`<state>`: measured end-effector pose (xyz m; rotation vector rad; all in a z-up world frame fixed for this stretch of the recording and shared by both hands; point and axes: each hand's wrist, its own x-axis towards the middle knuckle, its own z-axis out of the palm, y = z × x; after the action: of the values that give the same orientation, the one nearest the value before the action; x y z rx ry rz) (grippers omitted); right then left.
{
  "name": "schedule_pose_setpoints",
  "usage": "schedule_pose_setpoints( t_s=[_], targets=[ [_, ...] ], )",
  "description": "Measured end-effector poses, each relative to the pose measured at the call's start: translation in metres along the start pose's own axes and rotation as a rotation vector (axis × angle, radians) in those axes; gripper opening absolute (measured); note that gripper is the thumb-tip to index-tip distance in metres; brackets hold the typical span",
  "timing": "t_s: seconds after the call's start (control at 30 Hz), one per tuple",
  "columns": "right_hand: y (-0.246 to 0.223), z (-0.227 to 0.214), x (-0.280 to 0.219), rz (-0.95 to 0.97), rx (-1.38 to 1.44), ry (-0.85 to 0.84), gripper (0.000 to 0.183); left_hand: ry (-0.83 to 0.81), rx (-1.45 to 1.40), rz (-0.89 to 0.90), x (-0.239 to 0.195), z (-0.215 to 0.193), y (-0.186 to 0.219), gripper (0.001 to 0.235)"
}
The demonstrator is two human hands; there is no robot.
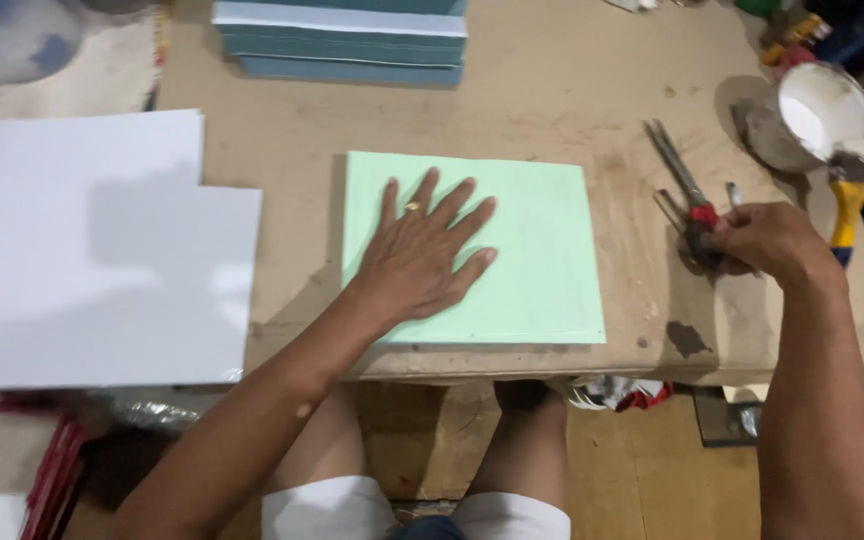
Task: Manually binding a notepad by trimming paper edges with scissors, aligning the stack, and applying glue to the spine with a brush.
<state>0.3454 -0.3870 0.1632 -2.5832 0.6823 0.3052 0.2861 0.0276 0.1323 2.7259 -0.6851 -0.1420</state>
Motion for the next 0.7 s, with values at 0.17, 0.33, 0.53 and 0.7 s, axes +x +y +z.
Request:
schedule_pose_setpoints(
  t_s=[0.17, 0.33, 0.53, 0.7],
  targets=[
    [-0.019, -0.009, -0.049, 0.018, -0.008, -0.048, 0.031, 0.05, 0.008, 0.023, 0.008, 0.008, -0.009, 0.069],
    [-0.016, 0.059, -0.135, -0.448, -0.107, 0.256, 0.031, 0.242, -0.312, 0.176, -0.055, 0.01, -0.035, 0.048],
    [-0.077, 0.204, -0.237, -1.344, 0.238, 0.619, 0.041, 0.686, -0.016, 0.387, -0.142, 0.021, -0.024, 0.019],
    [-0.09, 0.216, -0.21, -1.469, 0.135, 0.57, 0.027, 0.958, -0.018, 0.337, -0.143, 0.032, -0.023, 0.003]
  ],
)
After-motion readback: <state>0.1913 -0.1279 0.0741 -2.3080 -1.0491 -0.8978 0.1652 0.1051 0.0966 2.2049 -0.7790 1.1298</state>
